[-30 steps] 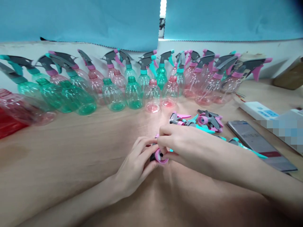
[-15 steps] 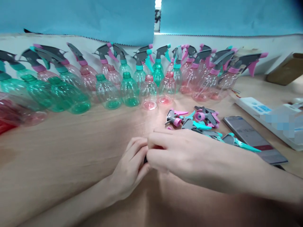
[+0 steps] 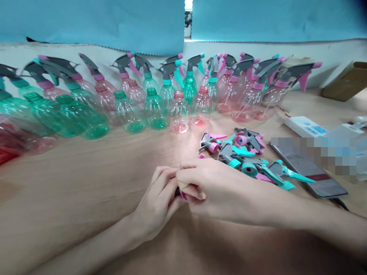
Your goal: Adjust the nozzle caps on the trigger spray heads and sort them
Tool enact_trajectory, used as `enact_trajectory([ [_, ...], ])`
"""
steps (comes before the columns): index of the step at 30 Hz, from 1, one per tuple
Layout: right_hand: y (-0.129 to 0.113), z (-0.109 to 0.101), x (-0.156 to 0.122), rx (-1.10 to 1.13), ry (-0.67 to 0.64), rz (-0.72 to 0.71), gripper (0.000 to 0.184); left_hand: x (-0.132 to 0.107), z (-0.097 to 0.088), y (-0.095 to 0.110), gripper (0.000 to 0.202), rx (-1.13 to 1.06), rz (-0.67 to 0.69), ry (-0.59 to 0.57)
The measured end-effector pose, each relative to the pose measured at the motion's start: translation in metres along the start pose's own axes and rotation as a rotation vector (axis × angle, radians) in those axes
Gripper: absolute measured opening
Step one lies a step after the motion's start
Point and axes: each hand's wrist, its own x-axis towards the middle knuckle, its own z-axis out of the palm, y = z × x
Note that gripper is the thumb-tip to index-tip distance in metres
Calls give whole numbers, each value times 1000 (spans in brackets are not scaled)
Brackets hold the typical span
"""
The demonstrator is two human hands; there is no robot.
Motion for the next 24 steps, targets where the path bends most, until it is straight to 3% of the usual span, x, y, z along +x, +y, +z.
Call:
enact_trajectory([
  [9, 3, 7, 2, -30, 41, -80, 26, -2, 3, -3, 16, 7, -85, -25],
  [19, 15, 18, 6, -105, 70, 21, 18, -1, 3, 1, 13, 9, -108, -24],
  [24, 8, 23, -3, -333, 151, 29, 15, -1, 2, 1, 7, 32, -123, -22],
])
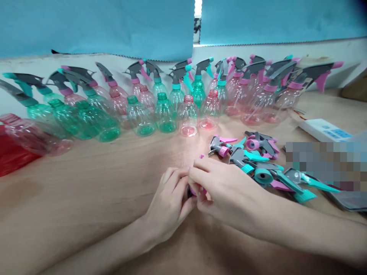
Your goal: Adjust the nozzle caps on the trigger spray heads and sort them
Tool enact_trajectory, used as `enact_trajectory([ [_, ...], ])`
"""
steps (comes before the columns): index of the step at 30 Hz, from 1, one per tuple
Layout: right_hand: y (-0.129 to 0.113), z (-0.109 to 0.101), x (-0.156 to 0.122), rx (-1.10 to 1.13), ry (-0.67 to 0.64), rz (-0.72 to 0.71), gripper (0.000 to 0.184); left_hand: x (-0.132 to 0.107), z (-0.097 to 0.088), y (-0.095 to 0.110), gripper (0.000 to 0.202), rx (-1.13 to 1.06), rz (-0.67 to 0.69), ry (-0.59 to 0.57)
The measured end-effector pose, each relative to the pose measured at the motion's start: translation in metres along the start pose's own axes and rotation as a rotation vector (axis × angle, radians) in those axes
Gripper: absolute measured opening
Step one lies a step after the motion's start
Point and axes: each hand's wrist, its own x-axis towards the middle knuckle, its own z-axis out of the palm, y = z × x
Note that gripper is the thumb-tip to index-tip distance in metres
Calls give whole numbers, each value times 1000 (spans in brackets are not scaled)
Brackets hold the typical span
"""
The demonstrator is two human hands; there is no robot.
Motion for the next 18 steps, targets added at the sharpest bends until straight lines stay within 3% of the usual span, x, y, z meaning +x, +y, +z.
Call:
enact_trajectory([
  [8, -22, 8, -8, -113, -4, 93, 23, 0, -1, 2, 10, 70, 18, 11],
  [13, -33, 18, -6, -314, 178, 147, 24, -1, 2, 1, 17, 63, 33, 27],
  [18, -38, 18, -5, -323, 322, 95, 22, -3, 2, 1, 19, 54, -1, 26],
])
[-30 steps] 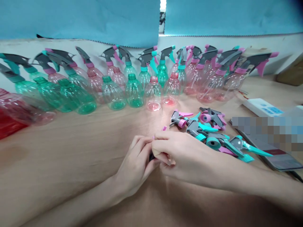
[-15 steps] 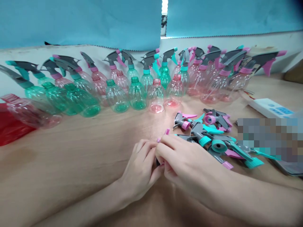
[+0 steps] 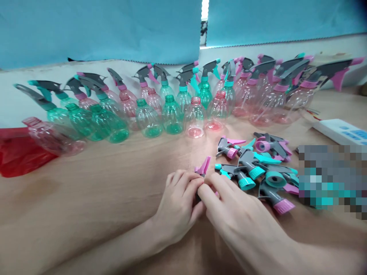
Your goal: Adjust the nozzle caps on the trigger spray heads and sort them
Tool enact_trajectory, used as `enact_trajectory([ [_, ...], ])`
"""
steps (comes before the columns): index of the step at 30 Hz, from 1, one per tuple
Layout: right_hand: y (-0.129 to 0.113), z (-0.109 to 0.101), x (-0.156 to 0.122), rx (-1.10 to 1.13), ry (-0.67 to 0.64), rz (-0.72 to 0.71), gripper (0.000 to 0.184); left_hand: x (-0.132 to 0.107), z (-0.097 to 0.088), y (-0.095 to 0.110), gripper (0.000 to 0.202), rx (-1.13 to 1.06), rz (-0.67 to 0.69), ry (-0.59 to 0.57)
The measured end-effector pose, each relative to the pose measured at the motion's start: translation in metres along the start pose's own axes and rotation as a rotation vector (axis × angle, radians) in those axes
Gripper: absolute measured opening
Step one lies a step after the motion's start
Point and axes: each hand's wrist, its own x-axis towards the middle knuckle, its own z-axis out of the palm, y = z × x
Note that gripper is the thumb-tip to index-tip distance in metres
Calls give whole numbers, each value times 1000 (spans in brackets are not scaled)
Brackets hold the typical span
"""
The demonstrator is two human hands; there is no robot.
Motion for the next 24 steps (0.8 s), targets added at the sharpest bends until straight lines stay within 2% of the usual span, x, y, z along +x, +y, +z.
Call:
enact_trajectory([
  [5, 1, -1, 1, -2, -3, -11, 21, 1, -2, 2, 18, -5, 7, 5],
  [9, 7, 3, -1, 40, -114, 22, 21, 2, -3, 4, 13, 4, -14, -3],
  [14, 25, -7, 0, 245, -276, 29, 23, 0, -2, 4, 13, -16, -23, -2],
  [18, 41, -27, 11, 384, -236, 34, 21, 1, -4, 3, 17, -67, -70, -18],
  [21, 50, -34, 21, 551, -251, 49, 19, 2, -6, 2, 18, -126, -116, -26],
  [24, 57, -30, 29, 700, -382, 148, 16, 2, -6, -1, 19, -193, -130, -42],
])
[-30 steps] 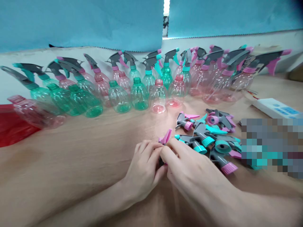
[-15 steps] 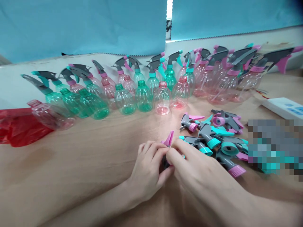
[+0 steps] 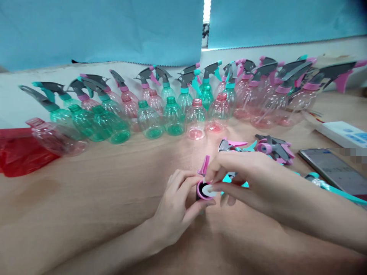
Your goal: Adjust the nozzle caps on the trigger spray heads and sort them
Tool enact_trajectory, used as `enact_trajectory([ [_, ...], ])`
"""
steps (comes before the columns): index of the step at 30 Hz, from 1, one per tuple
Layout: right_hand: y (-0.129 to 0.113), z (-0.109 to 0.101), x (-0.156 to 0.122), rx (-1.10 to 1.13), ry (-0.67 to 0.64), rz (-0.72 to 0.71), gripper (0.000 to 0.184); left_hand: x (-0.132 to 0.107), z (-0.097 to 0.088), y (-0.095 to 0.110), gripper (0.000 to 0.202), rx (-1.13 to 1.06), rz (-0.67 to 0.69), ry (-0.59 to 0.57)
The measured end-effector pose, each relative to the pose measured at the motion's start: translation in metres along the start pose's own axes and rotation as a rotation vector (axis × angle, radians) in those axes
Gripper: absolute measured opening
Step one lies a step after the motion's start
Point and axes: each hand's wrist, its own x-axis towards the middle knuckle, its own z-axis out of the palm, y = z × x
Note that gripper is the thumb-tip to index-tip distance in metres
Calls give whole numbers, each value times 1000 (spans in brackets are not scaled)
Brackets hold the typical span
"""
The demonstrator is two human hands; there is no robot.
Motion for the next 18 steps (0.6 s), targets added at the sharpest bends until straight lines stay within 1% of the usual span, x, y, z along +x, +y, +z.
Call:
enact_trajectory([
  [2, 4, 1, 4, 66, -66, 74, 12, -1, 0, -2, 19, -25, 7, -11],
  [4, 6, 2, 7, 68, -81, 84, 15, -2, 0, -2, 18, -33, 10, -12],
  [7, 7, 4, 7, -13, -34, 11, 19, -2, -1, -1, 19, -35, 6, -18],
  [12, 10, 6, 3, -155, 12, -79, 16, -2, -3, 0, 21, -26, 22, -3],
  [18, 11, 4, 1, -237, -18, -132, 19, -1, -2, -1, 23, 5, 30, 11],
])
